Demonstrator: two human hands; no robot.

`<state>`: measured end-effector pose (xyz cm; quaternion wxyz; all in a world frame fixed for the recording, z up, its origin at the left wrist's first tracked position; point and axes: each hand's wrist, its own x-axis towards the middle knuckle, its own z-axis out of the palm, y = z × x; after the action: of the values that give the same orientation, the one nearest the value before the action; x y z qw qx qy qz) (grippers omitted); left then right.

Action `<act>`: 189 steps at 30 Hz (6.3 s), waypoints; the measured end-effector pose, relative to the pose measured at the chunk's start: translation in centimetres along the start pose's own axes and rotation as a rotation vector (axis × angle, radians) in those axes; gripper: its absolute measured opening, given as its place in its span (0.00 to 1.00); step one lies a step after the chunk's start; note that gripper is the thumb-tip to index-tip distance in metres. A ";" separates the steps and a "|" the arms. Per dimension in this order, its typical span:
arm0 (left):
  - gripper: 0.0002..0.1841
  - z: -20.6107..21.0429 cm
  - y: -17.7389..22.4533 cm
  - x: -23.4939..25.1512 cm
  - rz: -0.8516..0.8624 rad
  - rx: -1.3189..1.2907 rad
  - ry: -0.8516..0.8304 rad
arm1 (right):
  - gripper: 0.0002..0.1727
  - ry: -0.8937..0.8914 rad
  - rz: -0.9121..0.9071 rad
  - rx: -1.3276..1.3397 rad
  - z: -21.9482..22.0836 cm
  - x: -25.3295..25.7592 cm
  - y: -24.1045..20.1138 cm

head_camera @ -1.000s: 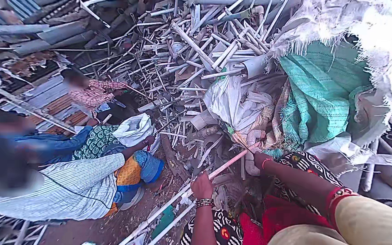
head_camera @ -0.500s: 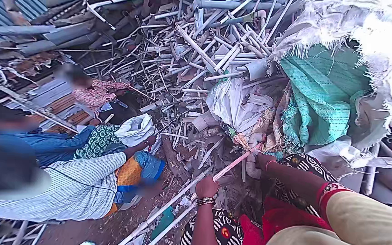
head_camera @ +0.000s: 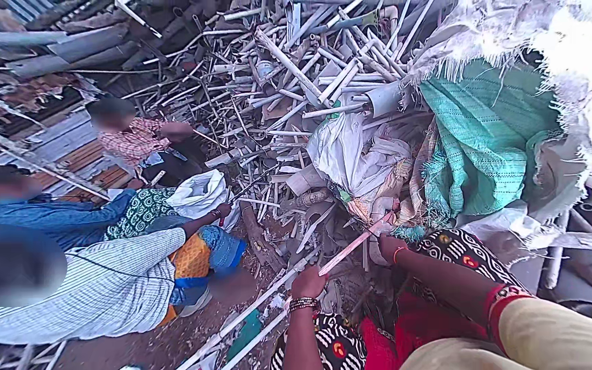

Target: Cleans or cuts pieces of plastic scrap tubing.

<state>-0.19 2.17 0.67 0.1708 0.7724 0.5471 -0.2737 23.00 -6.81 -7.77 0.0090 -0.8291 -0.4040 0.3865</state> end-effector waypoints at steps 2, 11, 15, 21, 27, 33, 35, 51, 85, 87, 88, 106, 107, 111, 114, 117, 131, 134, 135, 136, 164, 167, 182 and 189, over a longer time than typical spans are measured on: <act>0.26 -0.2 0.7 -0.4 -0.006 0.026 0.012 | 0.29 -0.046 -0.017 -0.002 0.1 -1.4 -1.7; 0.27 -0.1 -1.8 -0.6 0.009 -0.045 -0.032 | 0.29 0.010 -0.124 -0.021 3.4 -1.5 -1.6; 0.28 0.1 -0.7 -0.2 0.043 -0.022 -0.023 | 0.31 0.045 0.091 0.081 1.2 1.7 2.3; 0.22 -1.2 1.8 -0.9 -0.038 0.082 0.073 | 0.28 -0.065 -0.227 0.072 4.0 -4.0 -5.5; 0.33 -2.0 0.9 -0.6 -0.014 -0.023 0.022 | 0.30 0.066 0.047 0.047 2.2 0.9 0.2; 0.35 -3.3 2.1 -0.6 -0.016 -0.022 0.044 | 0.29 0.049 -0.005 0.054 1.2 0.4 -0.9; 0.34 -3.4 2.1 -0.3 -0.018 -0.036 0.041 | 0.28 -0.009 -0.169 -0.026 1.8 -2.1 -4.6; 0.19 -2.5 1.6 0.8 0.009 -0.136 0.150 | 0.28 -0.055 -0.286 -0.137 2.4 -3.8 -6.4; 0.31 -1.9 -1.8 -0.3 0.034 -0.121 -0.017 | 0.34 0.074 0.048 0.179 -0.5 4.0 5.6; 0.28 -2.1 -2.2 -0.9 0.028 -0.144 0.006 | 0.32 0.118 -0.011 0.348 0.0 4.2 5.2; 0.27 -2.0 -2.5 -1.1 0.032 -0.159 0.026 | 0.32 0.156 -0.029 0.423 0.3 4.0 4.9; 0.25 -2.3 5.6 1.1 -0.021 -0.049 0.190 | 0.29 0.346 -0.020 0.763 -3.9 5.8 6.5; 0.24 -2.5 5.6 1.1 -0.035 -0.050 0.199 | 0.30 0.315 -0.011 0.703 -4.1 5.8 6.3; 0.26 -3.6 5.6 1.6 -0.064 -0.025 0.160 | 0.37 0.179 0.054 0.520 -3.8 5.6 5.6; 0.26 -3.7 5.9 2.3 -0.045 -0.028 0.156 | 0.31 0.118 0.006 0.383 -3.3 4.3 3.8; 0.25 -3.9 6.3 3.0 -0.035 -0.005 0.156 | 0.26 0.010 -0.148 0.097 -2.4 1.1 0.3; 0.25 -1.9 7.9 4.3 0.048 -0.002 0.091 | 0.25 0.077 -0.021 0.049 -3.5 3.0 1.1; 0.25 -2.4 8.1 3.9 0.053 0.017 0.126 | 0.25 -0.027 -0.222 -0.065 -1.8 -0.5 -1.9; 0.25 -2.5 8.2 3.7 0.059 0.029 0.140 | 0.25 -0.025 -0.242 -0.074 -1.5 -0.8 -2.1; 0.23 -2.5 8.2 3.5 0.065 0.045 0.150 | 0.24 -0.005 -0.238 -0.073 -1.7 -0.4 -1.7; 0.31 -2.3 8.7 1.3 0.008 -0.104 0.109 | 0.24 0.039 -0.291 -0.204 -1.7 -2.4 -2.4; 0.27 -2.3 7.9 1.4 -0.009 -0.080 0.141 | 0.25 0.111 -0.171 -0.102 -2.9 1.0 -0.8; 0.28 -1.7 8.3 1.6 -0.051 -0.080 0.077 | 0.27 0.083 -0.125 0.039 -2.5 3.2 1.7; 0.28 -2.4 7.8 1.7 -0.012 -0.114 0.047 | 0.31 0.123 -0.168 0.345 -1.7 4.9 2.1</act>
<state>8.15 2.16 1.25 0.2000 0.7644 0.5702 -0.2249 27.32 -4.36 -10.38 0.2077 -0.8006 -0.3983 0.3965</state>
